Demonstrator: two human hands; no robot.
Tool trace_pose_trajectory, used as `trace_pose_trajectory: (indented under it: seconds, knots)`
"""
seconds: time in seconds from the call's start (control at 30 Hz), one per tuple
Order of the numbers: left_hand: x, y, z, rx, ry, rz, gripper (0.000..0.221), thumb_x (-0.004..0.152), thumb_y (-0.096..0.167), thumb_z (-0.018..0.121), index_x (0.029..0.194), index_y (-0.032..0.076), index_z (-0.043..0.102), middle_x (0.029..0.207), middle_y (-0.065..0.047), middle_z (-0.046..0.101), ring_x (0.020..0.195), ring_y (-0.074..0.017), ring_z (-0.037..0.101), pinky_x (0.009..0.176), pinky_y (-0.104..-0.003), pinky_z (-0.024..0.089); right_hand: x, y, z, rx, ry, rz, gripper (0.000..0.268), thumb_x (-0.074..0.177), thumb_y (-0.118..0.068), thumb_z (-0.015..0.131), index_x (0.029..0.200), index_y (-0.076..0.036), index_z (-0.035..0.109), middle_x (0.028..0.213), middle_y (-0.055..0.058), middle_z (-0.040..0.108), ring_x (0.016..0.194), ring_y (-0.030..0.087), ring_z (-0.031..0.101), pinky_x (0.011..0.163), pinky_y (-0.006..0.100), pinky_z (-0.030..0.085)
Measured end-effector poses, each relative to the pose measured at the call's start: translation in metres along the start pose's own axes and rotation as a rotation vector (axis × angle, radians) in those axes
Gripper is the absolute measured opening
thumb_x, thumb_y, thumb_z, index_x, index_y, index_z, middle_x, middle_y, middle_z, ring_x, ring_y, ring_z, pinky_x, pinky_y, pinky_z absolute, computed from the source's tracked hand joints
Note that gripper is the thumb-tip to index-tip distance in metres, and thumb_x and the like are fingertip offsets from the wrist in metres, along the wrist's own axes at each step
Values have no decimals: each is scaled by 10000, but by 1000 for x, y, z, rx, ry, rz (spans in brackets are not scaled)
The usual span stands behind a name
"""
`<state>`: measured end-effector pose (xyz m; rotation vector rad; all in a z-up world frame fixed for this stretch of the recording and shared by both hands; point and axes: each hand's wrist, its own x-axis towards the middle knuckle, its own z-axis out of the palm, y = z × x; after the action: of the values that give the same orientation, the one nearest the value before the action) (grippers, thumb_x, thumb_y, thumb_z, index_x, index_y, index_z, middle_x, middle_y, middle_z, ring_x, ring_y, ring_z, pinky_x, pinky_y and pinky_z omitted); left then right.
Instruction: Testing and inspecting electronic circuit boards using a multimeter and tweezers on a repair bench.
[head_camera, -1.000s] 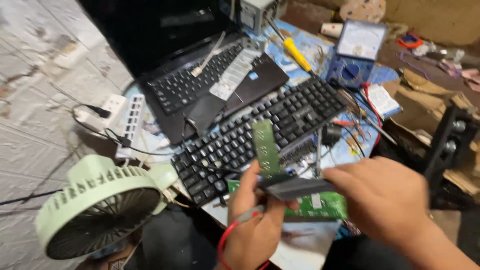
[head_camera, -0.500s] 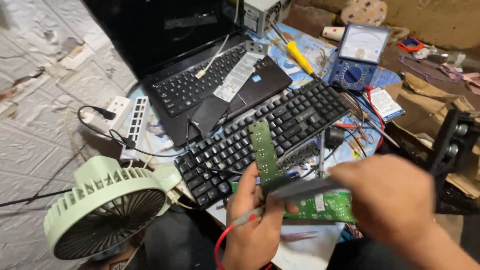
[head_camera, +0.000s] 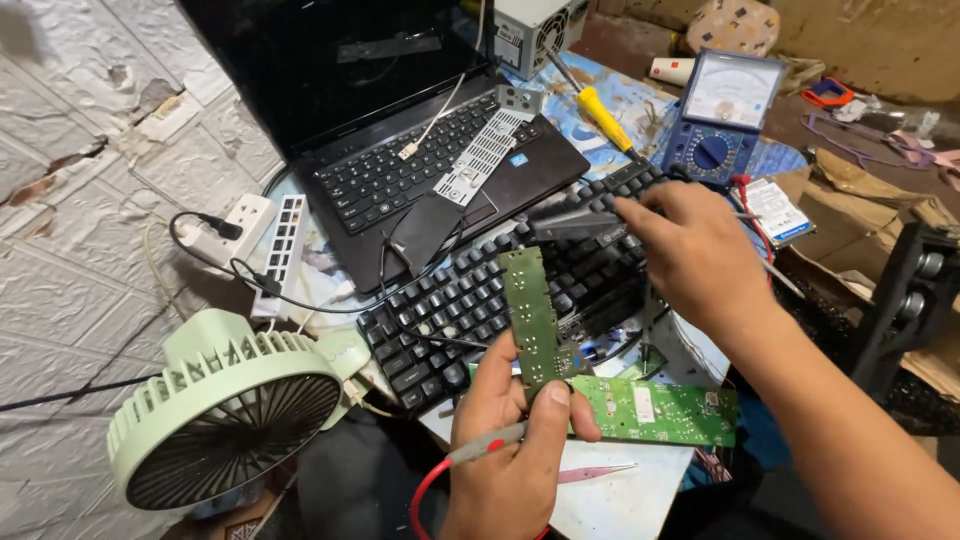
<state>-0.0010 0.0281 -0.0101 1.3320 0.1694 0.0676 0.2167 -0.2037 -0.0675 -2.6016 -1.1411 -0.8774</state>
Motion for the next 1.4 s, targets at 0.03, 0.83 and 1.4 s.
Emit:
trace_pose_trajectory:
  seconds: [0.03, 0.83, 1.4]
  knots:
    - [-1, 1, 0, 0, 3, 1, 545, 1058, 261, 608, 1567, 68, 627, 757, -73, 799, 708, -134, 751, 735, -319, 629, 2, 2, 8, 2, 1, -2, 573, 963, 128, 674, 1491, -86, 739, 1210, 252, 732, 960, 469, 680, 761, 580, 527]
    - [-2, 18, -5, 117, -139, -64, 708, 911, 178, 590, 1594, 117, 765, 643, 26, 543, 561, -70, 445, 518, -275, 399, -39, -134, -82, 1845, -99, 902, 364, 923, -100, 877, 1214, 96, 780, 1005, 163, 844, 831, 219, 773, 756, 346, 643]
    - [-11, 24, -1, -82, -187, -157, 727, 940, 120, 557, 1656, 97, 679, 741, 58, 613, 641, -3, 505, 724, -261, 714, -53, -161, -89, 1835, 125, 1066, 558, 883, 4, 839, 1410, 125, 699, 1115, 270, 885, 882, 295, 833, 784, 389, 656]
